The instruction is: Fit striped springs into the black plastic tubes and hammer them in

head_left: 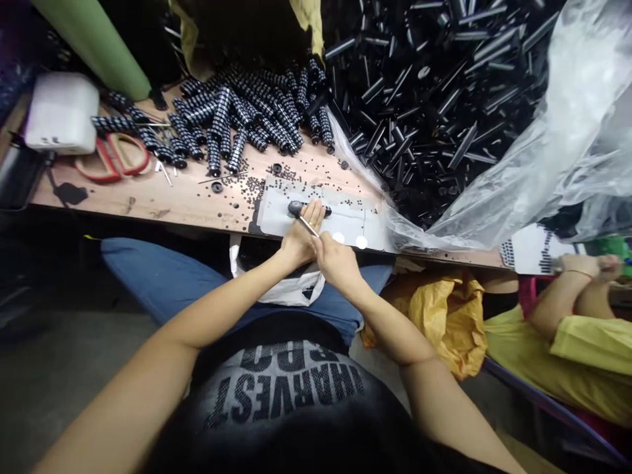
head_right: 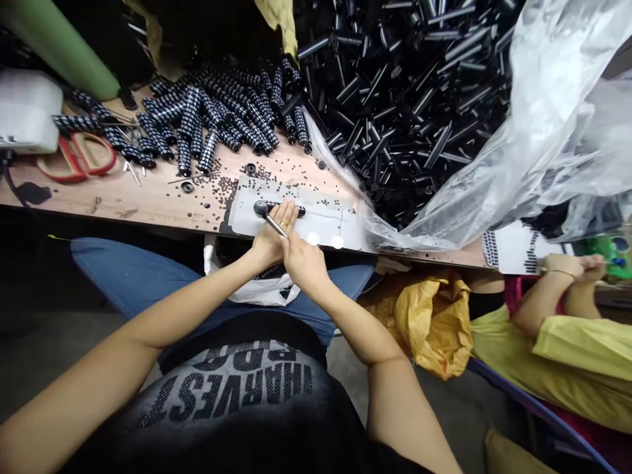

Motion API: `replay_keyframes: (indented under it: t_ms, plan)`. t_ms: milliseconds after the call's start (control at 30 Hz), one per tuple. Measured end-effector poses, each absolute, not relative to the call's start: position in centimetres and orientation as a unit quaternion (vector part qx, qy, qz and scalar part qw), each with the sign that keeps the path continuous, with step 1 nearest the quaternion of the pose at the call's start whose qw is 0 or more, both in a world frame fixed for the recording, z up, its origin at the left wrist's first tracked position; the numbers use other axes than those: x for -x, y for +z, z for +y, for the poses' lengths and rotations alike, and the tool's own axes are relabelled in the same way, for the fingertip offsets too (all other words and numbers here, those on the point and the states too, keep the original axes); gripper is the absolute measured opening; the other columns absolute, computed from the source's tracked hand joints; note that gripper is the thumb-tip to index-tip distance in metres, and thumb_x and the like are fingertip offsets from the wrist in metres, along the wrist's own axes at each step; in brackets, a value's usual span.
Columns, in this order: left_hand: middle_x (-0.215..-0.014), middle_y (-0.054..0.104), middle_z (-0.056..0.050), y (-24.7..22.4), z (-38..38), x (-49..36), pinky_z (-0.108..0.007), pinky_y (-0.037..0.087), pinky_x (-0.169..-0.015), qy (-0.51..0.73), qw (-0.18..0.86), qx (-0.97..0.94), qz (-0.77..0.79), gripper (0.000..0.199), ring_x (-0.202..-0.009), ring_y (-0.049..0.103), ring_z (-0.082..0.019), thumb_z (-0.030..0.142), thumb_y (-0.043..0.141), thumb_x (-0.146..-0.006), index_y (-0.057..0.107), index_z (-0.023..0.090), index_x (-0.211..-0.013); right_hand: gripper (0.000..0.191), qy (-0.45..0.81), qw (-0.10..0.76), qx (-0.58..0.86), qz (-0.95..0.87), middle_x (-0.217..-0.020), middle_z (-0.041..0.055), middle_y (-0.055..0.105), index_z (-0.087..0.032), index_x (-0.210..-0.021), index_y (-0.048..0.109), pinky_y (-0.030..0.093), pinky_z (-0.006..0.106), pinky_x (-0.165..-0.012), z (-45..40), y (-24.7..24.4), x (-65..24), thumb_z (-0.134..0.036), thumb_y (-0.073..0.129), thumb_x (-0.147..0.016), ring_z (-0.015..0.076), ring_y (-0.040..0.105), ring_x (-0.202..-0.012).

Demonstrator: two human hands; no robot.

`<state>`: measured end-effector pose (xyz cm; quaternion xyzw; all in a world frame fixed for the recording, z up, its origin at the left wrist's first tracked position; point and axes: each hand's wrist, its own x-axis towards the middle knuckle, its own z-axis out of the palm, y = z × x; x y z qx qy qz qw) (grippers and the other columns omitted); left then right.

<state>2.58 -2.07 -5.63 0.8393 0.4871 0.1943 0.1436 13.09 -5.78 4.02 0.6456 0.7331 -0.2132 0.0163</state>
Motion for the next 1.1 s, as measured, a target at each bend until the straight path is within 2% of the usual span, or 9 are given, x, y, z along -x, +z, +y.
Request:
replay_keyframes:
  t_ms: [133, 267, 333, 467, 533, 667, 767, 933, 1100]
  plan:
    - [-0.153, 0.021, -0.029, -5.0, -1.8, -3.0, -0.05, 0.012, -0.118, 0.201, 0.143, -0.835, 0.492, 0.085, -0.145, 0.012, -0.036, 0.052, 0.043, -0.087, 0.025, -0.008, -0.144, 0.04, -0.146, -0.102, -0.659, 0.73, -0.068, 0.0026, 0.06, -0.021, -0.088, 0.051, 0.033, 0.026, -0.058, -5.3, 6.1, -14.9, -0.046, 0.023, -0.101, 0.0173, 0.054, -0.058]
    - [-0.152, 0.024, -0.029, -4.2, -0.7, -3.1, -0.051, 0.011, -0.117, 0.206, 0.148, -0.832, 0.494, 0.09, -0.145, 0.013, -0.037, 0.056, 0.049, -0.083, 0.027, -0.007, -0.144, 0.042, -0.12, -0.217, -0.632, 0.734, -0.065, 0.0006, 0.057, -0.021, -0.086, 0.051, 0.035, 0.025, -0.057, -4.8, 7.9, -14.7, -0.048, 0.023, -0.101, 0.0152, 0.053, -0.057]
    - [-0.152, 0.026, -0.028, -4.5, -0.3, -3.1, -0.051, 0.011, -0.117, 0.219, 0.143, -0.832, 0.489, 0.081, -0.145, 0.015, -0.036, 0.048, 0.047, -0.085, 0.028, -0.005, -0.144, 0.042, -0.105, -0.203, -0.629, 0.743, -0.072, 0.0035, 0.062, -0.02, -0.092, 0.053, 0.037, 0.025, -0.059, -4.3, 7.2, -13.8, -0.046, 0.022, -0.101, 0.0161, 0.057, -0.062]
    - [-0.148, 0.036, -0.025, -5.5, 0.1, -3.1, -0.049, 0.02, -0.115, 0.263, 0.113, -0.826, 0.486, 0.061, -0.142, 0.026, -0.031, 0.027, 0.04, -0.089, 0.032, -0.001, -0.143, 0.039, -0.111, -0.003, -0.638, 0.762, -0.085, 0.0088, 0.069, -0.017, -0.106, 0.054, 0.038, 0.027, -0.062, -2.4, 5.1, -12.3, -0.043, 0.025, -0.101, 0.0201, 0.063, -0.068]
    - [-0.144, 0.041, -0.025, -5.4, 0.8, -3.0, -0.047, 0.025, -0.113, 0.264, 0.091, -0.83, 0.482, 0.057, -0.139, 0.031, -0.031, 0.025, 0.041, -0.09, 0.038, -0.001, -0.14, 0.039, -0.112, 0.048, -0.641, 0.758, -0.086, 0.008, 0.071, -0.019, -0.108, 0.054, 0.038, 0.027, -0.063, -1.7, 5.0, -12.5, -0.044, 0.025, -0.101, 0.0212, 0.065, -0.07]
    - [-0.117, 0.062, -0.021, -3.6, 2.1, -2.8, -0.045, 0.041, -0.099, 0.197, 0.074, -0.842, 0.496, 0.04, -0.114, 0.055, -0.031, 0.013, 0.04, -0.09, 0.054, 0.002, -0.125, 0.041, -0.071, 0.023, -0.691, 0.719, -0.087, 0.0069, 0.071, -0.021, -0.101, 0.055, 0.035, 0.027, -0.063, -0.9, 5.7, -15.3, -0.046, 0.022, -0.102, 0.0204, 0.065, -0.074]
    - [-0.1, 0.065, -0.018, -2.0, 0.6, -2.7, -0.039, 0.049, -0.079, 0.18, 0.072, -0.851, 0.487, 0.04, -0.094, 0.06, -0.027, 0.004, 0.036, -0.088, 0.056, 0.003, -0.123, 0.039, -0.045, 0.027, -0.739, 0.672, -0.091, 0.0091, 0.07, -0.02, -0.102, 0.056, 0.036, 0.028, -0.064, 0.0, 4.9, -18.9, -0.045, 0.026, -0.101, 0.0216, 0.065, -0.077]
    - [-0.097, 0.064, -0.014, -2.5, -5.5, -2.1, -0.035, 0.051, -0.072, 0.214, 0.076, -0.894, 0.386, 0.043, -0.084, 0.058, -0.023, 0.001, 0.036, -0.088, 0.053, 0.006, -0.126, 0.032, -0.035, -0.009, -0.739, 0.673, -0.106, 0.0135, 0.066, -0.016, -0.108, 0.058, 0.042, 0.032, -0.081, 4.0, 2.6, -21.5, -0.041, 0.042, -0.098, 0.0251, 0.06, -0.101]
    - [-0.1, 0.063, -0.016, -4.0, -7.4, -1.4, -0.038, 0.052, -0.074, 0.201, 0.1, -0.893, 0.389, 0.037, -0.087, 0.06, -0.024, 0.007, 0.04, -0.09, 0.054, 0.007, -0.125, 0.047, -0.055, -0.108, -0.712, 0.692, -0.109, 0.0172, 0.064, -0.011, -0.106, 0.061, 0.045, 0.036, -0.087, 12.7, 2.1, -15.9, -0.053, 0.044, -0.094, 0.0282, 0.056, -0.105]
